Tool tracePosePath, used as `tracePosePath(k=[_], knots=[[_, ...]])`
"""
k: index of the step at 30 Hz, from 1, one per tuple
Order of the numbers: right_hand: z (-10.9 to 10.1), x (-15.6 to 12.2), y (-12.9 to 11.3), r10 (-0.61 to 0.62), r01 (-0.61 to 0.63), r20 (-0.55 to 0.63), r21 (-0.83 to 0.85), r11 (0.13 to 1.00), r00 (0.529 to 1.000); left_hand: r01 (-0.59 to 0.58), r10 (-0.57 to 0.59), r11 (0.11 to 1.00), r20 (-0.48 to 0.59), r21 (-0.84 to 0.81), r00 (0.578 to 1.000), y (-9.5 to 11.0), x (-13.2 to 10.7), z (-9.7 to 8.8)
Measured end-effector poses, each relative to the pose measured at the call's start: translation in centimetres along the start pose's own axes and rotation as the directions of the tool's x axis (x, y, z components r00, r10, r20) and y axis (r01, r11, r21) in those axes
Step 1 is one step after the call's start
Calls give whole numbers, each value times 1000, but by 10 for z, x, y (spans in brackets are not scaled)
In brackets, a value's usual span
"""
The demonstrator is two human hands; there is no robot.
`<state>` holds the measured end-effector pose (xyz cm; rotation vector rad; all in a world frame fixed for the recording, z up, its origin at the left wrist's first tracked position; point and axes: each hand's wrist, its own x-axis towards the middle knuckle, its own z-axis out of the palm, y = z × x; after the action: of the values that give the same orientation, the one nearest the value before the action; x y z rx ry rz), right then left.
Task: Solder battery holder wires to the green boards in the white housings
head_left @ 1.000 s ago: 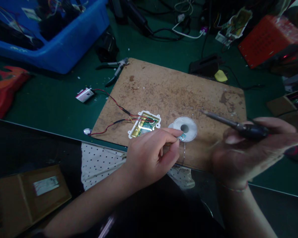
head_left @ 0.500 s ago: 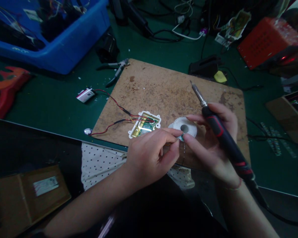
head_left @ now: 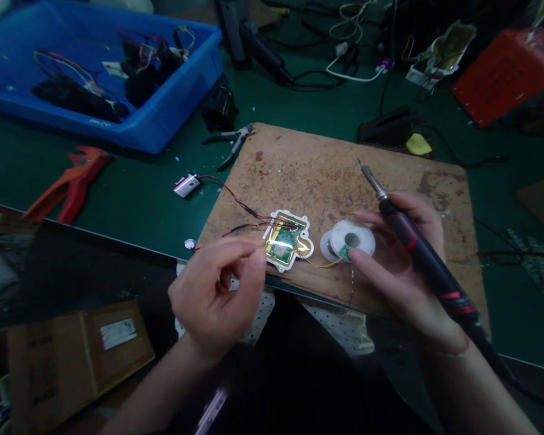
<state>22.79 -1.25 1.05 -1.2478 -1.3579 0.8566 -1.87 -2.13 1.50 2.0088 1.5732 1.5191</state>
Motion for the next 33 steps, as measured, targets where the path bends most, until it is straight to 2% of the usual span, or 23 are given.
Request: tracePosePath(k=[3, 5, 11, 17, 25, 30, 33], knots=[[0, -1, 1, -3, 3, 2, 19, 1000, 1000, 90, -103, 990, 124, 109, 987, -9, 7, -3], [0, -1, 2, -16, 16, 4, 30, 999, 1000, 101, -116, 991, 178, 90, 977, -8, 11, -1], [1, -1, 1, -54, 54, 8, 13, 998, 999, 81, -61, 994, 255, -69, 965, 13, 14, 10], [1, -2, 2, -61, 61, 6, -1, 998, 998, 77, -4, 983, 398, -168, 917, 25, 14, 17], [2, -2, 1, -79, 79, 17, 2, 997, 997, 112, -27, 980, 454, -162, 891, 28, 13, 24], [3, -2, 0, -93, 93, 6, 0, 996, 996, 230, -99, 948, 485, -219, 869, 30, 12, 27], [2, -2, 0, -90, 90, 4, 1, 996, 996, 215, -88, 952, 480, -217, 873, 30, 11, 30]])
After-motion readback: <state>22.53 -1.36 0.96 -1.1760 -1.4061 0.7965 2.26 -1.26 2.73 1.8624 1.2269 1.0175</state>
